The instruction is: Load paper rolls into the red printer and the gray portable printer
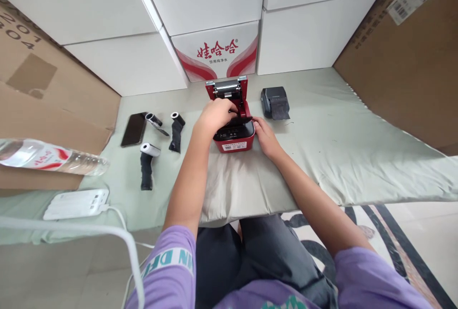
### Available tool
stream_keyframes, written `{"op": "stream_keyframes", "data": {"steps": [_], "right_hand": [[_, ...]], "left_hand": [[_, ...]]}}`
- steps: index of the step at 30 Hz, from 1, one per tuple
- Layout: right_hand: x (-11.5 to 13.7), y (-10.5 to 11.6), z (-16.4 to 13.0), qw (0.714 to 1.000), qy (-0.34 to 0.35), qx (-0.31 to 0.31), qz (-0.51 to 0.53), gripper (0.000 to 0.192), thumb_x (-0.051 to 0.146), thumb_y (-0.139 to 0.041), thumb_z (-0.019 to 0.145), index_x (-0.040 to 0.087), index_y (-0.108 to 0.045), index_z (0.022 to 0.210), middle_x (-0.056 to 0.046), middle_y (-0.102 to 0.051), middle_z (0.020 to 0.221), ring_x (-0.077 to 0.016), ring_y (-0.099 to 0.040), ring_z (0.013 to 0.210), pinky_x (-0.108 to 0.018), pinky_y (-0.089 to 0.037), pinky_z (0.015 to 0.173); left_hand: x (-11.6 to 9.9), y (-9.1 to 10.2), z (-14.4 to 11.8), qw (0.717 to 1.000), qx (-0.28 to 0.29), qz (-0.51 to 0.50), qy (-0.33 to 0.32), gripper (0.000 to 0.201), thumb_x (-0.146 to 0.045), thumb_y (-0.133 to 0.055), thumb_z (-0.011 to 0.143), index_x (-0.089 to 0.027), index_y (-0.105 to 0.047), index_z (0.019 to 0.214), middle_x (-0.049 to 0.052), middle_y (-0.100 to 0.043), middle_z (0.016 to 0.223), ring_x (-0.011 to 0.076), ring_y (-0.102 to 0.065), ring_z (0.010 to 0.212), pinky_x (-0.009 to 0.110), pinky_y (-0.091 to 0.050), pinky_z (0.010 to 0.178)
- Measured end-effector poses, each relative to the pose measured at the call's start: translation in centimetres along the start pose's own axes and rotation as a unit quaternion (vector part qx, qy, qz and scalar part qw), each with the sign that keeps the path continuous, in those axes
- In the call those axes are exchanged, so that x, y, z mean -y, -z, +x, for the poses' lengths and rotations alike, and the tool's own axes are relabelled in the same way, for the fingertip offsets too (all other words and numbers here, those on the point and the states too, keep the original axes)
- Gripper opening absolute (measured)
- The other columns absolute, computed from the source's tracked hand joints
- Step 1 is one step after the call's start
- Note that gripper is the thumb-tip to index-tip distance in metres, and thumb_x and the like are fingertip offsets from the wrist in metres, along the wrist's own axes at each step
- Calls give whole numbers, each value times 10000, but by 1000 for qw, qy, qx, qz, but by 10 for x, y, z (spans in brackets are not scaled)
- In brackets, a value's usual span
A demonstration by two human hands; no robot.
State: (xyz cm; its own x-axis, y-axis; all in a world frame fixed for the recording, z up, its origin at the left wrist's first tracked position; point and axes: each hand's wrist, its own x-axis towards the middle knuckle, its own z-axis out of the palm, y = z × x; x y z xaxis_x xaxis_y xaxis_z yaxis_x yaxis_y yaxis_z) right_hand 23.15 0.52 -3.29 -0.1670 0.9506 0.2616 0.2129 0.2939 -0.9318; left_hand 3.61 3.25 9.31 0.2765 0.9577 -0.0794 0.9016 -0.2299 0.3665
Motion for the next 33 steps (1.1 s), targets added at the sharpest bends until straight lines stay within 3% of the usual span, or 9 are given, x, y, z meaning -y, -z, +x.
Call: {"op": "stream_keyframes", "data": {"steps": [3,6,8,13,17,23,30,33], "right_hand": [[-1,0,0,1000,-2,2,0,686,802,-386,959,254,-648,1278,-114,-672,1372,-277,-584,1336,-483,-405,1207],[-1,0,0,1000,-5,2,-1,713,815,-385,950,239,-647,1279,-124,-669,1378,-284,-581,1343,-483,-403,1207],[-1,0,0,1000,-6,2,0,717,819,-383,947,240,-648,1278,-123,-669,1378,-285,-583,1340,-483,-403,1207],[-1,0,0,1000,-1,3,0,704,822,-385,945,258,-648,1276,-110,-674,1378,-283,-585,1338,-482,-408,1200],[-1,0,1,1000,-2,2,-2,725,829,-378,942,246,-652,1276,-121,-675,1368,-288,-590,1324,-483,-414,1193],[0,0,0,1000,-1,4,-1,721,840,-379,933,266,-650,1276,-106,-673,1379,-280,-586,1332,-478,-410,1198],[-1,0,1,1000,-1,6,-4,745,845,-377,930,245,-653,1276,-120,-675,1365,-286,-594,1310,-478,-418,1188],[-1,0,1,1000,-1,6,0,726,842,-385,930,260,-659,1268,-103,-683,1356,-280,-599,1293,-476,-426,1183]], "left_hand": [[1,-2,2,1000,2,7,-5,291,-300,-650,903,-278,-779,1162,55,-787,1206,274,-686,1153,392,-485,1055],[2,-1,1,998,45,52,-1,276,-296,-698,853,-290,-792,1112,49,-799,1141,302,-662,1188,457,-398,1154],[2,0,0,996,43,74,1,272,-270,-701,836,-285,-796,1090,55,-798,1140,316,-648,1204,475,-380,1162],[6,8,-5,1000,-2,5,2,292,-380,-576,936,-250,-773,1107,59,-795,1115,239,-696,987,338,-515,903],[9,12,-5,1000,-12,-11,14,402,-476,-464,995,-220,-769,1045,84,-795,998,230,-699,886,330,-518,826],[16,3,3,996,70,-47,-12,295,-359,-731,829,-235,-754,1095,40,-806,1124,226,-726,1031,307,-518,933],[6,9,-5,999,10,-19,-23,208,-334,-662,898,-250,-752,1065,30,-816,1054,257,-720,1080,446,-387,1138],[7,11,-7,1000,-11,-7,-27,231,-351,-613,936,-263,-740,1108,33,-811,1077,264,-711,1090,471,-347,1152]]}}
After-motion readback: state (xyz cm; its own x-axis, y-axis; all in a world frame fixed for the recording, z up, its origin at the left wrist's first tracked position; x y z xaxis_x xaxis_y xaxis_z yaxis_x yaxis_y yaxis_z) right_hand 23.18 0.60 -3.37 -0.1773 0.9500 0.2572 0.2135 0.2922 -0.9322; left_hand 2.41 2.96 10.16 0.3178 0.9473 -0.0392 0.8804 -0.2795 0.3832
